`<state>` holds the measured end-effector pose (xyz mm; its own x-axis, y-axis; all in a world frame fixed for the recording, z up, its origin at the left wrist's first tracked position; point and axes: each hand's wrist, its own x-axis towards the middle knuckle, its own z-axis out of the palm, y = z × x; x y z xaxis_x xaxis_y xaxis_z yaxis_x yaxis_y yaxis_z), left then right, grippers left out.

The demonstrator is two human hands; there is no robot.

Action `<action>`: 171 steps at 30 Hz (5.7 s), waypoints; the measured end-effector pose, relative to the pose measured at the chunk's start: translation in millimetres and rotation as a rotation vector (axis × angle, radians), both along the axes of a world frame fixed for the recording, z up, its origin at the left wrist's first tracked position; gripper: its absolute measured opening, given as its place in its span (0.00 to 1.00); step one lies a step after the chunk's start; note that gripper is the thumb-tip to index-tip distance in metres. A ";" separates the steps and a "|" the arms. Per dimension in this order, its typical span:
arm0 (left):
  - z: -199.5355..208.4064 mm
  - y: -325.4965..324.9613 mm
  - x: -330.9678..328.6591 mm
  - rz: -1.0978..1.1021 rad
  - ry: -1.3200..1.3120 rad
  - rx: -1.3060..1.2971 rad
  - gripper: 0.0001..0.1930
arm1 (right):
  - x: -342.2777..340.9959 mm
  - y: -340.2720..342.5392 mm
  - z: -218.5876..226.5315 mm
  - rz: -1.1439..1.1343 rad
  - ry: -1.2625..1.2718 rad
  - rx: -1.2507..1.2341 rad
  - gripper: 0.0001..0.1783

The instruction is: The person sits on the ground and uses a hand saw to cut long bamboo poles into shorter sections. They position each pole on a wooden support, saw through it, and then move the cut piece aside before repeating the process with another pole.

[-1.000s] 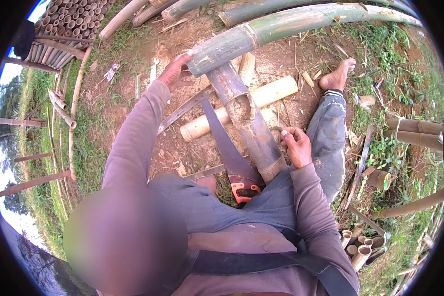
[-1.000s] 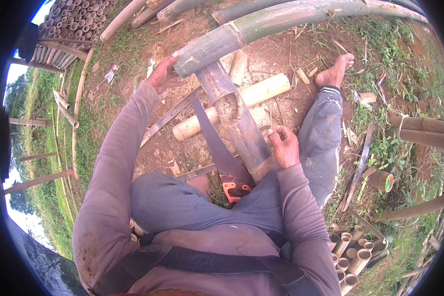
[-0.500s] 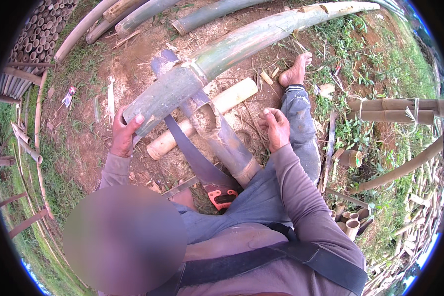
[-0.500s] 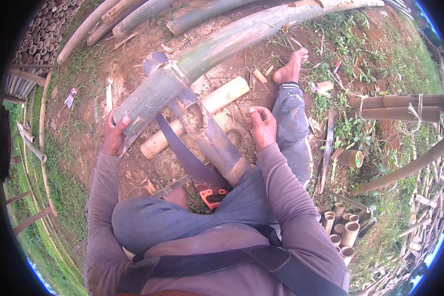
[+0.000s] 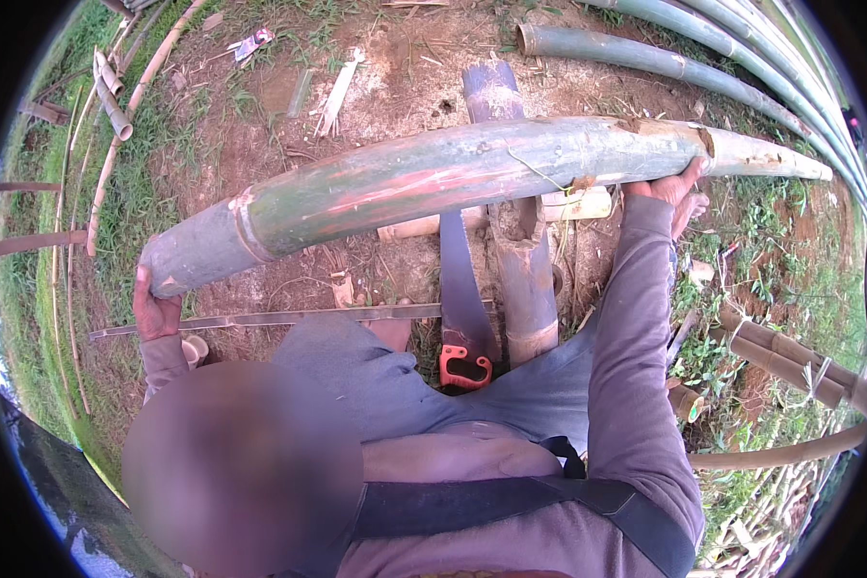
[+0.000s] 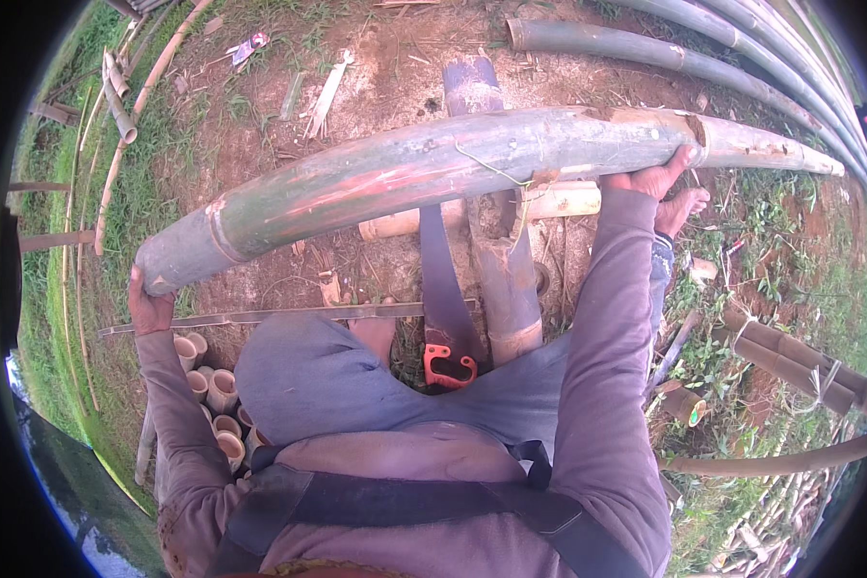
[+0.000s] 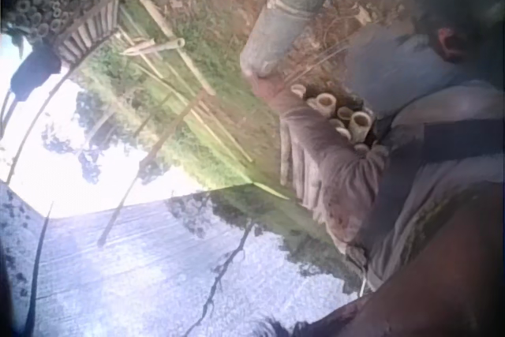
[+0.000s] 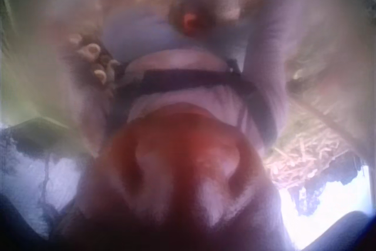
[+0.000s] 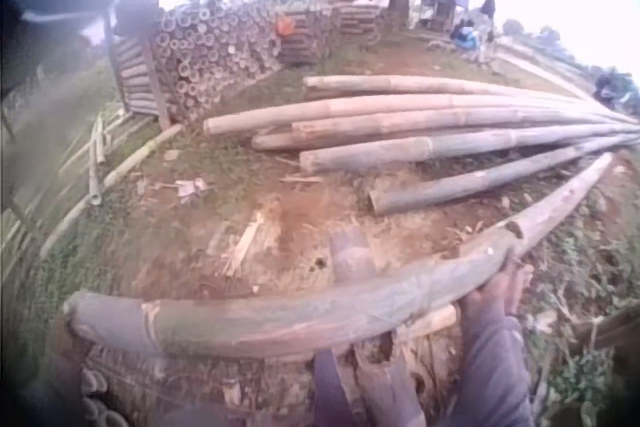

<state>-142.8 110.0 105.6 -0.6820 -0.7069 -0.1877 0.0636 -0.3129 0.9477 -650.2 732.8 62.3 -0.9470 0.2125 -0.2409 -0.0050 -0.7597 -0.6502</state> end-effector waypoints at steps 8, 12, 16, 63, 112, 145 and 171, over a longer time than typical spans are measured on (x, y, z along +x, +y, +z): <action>-49.5 172.3 -91.3 -0.239 0.373 0.230 0.72 | 186.2 -205.1 90.2 0.507 -0.013 -0.219 0.43; -17.8 115.6 -126.3 0.154 0.645 0.134 0.64 | 229.0 -157.4 54.5 1.007 -0.024 0.112 0.44; -22.7 43.7 -49.3 0.377 0.715 -0.027 0.55 | 116.4 -40.6 -7.7 0.246 -0.182 0.400 0.61; -191.6 83.4 -126.0 0.376 -0.242 0.182 0.41 | 107.3 -84.6 -29.0 0.197 0.936 2.074 0.32; -165.0 40.2 -43.8 -0.490 -0.894 -1.830 0.16 | 117.5 -94.7 -29.0 0.257 0.624 2.078 0.19; -58.5 195.4 -133.9 -0.310 -0.181 -1.767 0.08 | 184.0 -175.0 2.7 0.814 1.405 1.742 0.29; -75.2 130.8 -123.9 -0.249 -0.203 -1.629 0.13 | 211.8 -246.5 -9.9 0.857 1.270 1.655 0.24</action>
